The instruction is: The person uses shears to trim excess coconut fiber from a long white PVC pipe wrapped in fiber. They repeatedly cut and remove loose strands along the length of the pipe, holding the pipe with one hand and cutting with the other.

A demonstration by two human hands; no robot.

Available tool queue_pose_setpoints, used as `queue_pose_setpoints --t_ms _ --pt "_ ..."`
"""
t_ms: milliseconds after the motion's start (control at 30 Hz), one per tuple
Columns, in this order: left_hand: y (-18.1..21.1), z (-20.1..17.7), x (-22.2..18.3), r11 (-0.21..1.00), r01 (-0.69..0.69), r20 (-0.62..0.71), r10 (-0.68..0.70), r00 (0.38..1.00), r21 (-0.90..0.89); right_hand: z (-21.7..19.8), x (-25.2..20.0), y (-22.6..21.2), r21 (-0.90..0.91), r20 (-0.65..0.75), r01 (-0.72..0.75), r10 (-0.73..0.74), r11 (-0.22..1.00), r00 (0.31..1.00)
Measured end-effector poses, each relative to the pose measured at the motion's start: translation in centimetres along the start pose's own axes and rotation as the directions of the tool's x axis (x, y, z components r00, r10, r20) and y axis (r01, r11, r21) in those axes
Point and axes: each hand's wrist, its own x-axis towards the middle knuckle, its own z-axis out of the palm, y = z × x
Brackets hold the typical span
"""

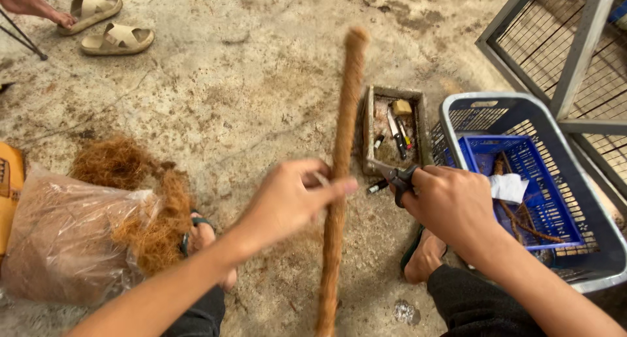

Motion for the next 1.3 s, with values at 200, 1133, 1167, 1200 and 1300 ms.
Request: queue_pose_setpoints --t_ms 200,1133,1167,1200,1300 --pt "-2.9 -1.0 1.7 0.883 -0.180 -0.182 0.110 0.977 -0.433 -1.1 -0.7 -1.3 0.197 0.326 -0.327 0.253 0.924 0.911" --pt "-3.3 3.8 -2.5 0.379 -0.923 -0.253 0.900 0.354 0.058 -0.4 -2.3 -3.0 0.938 0.259 -0.198 0.195 -0.284 0.946" --pt "-3.5 3.8 -2.9 0.338 -0.939 -0.195 0.927 0.320 0.069 -0.3 -2.4 -2.7 0.931 0.269 -0.205 0.187 -0.303 0.945" --pt "-3.7 3.5 -3.1 0.348 -0.932 -0.149 0.932 0.332 0.102 -0.4 -2.5 -2.4 0.923 0.279 -0.211 0.179 -0.322 0.944" --pt "-4.2 2.8 -3.1 0.471 -0.869 -0.013 0.880 0.474 0.152 -0.7 -2.3 -1.9 0.931 0.258 -0.186 0.206 -0.314 0.944"
